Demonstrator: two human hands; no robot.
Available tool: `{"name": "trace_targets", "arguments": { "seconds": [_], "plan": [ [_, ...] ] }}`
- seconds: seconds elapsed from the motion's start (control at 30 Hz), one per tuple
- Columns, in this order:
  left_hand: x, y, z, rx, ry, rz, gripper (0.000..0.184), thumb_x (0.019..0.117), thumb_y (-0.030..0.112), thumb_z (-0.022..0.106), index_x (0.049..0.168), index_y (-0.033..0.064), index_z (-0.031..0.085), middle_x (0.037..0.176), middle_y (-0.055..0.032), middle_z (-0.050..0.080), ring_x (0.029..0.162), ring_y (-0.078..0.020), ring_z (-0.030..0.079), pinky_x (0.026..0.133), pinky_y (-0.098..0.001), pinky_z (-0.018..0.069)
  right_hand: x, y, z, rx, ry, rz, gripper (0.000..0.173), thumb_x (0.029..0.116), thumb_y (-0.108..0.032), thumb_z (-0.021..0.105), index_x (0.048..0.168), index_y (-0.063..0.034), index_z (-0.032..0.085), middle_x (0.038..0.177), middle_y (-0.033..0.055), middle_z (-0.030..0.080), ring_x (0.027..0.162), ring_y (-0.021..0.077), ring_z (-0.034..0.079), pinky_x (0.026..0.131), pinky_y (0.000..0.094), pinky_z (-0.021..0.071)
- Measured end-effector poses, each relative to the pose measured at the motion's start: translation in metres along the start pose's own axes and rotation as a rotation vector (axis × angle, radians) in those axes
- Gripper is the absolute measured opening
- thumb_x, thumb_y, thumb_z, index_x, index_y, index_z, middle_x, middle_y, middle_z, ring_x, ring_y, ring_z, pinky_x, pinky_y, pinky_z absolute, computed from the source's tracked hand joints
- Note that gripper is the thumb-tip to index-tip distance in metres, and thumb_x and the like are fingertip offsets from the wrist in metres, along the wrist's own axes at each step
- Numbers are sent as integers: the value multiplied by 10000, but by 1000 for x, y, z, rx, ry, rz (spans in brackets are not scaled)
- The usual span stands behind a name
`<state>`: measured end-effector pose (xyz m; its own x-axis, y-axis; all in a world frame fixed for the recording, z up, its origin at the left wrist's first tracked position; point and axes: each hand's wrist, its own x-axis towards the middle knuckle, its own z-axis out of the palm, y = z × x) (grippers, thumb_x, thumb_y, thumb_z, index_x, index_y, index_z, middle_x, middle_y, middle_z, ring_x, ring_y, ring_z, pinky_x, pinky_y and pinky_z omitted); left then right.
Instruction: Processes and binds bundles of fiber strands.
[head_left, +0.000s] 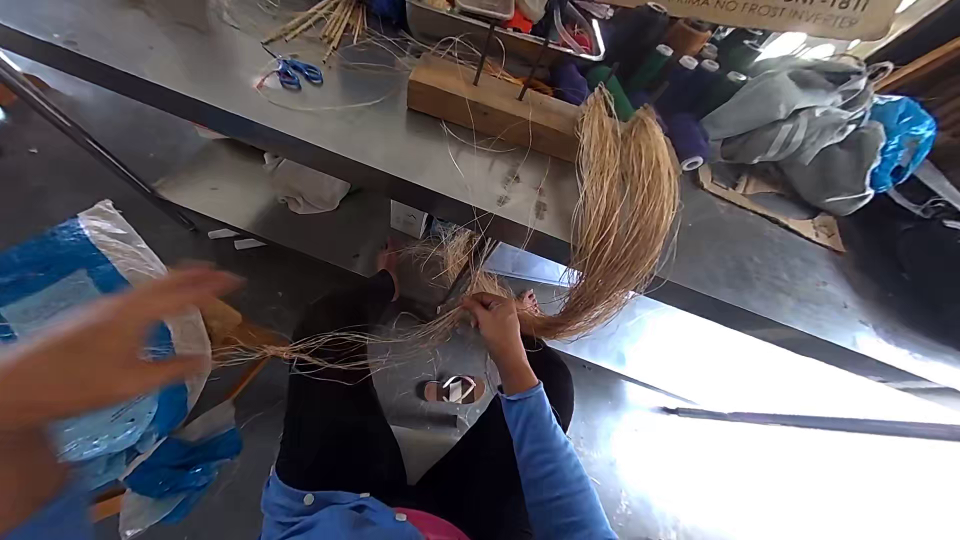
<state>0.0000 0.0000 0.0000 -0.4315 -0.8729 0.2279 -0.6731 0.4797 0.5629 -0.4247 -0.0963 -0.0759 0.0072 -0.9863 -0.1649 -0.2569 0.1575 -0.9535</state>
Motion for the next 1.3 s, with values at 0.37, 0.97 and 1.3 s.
{"name": "trace_targets", "arguments": {
  "seconds": [0.37,0.97,1.3],
  "plan": [
    [176,109,234,-855,5,-617,484,1138,294,282,1160,-34,637,865,-55,604,681,-90,541,647,-262,467,-4,1,-8,-82,-10,39,188,1014,-82,620,922,25,744,626,-25,630,511,-9,490,537,187,424],
    [185,94,238,-804,36,-493,92,989,64,656,1012,-17,693,875,-28,682,774,-41,627,773,-225,532,-21,5,-22,118,-73,167,136,1019,-35,599,1071,71,665,694,29,690,443,10,486,438,175,407],
    [189,91,235,-842,-42,-470,62,992,53,640,991,-7,657,845,-4,632,688,-16,546,637,-185,453,-14,7,-30,62,-87,161,99,988,-27,648,1024,59,683,805,59,701,656,69,660,652,228,571]
  ]
}}
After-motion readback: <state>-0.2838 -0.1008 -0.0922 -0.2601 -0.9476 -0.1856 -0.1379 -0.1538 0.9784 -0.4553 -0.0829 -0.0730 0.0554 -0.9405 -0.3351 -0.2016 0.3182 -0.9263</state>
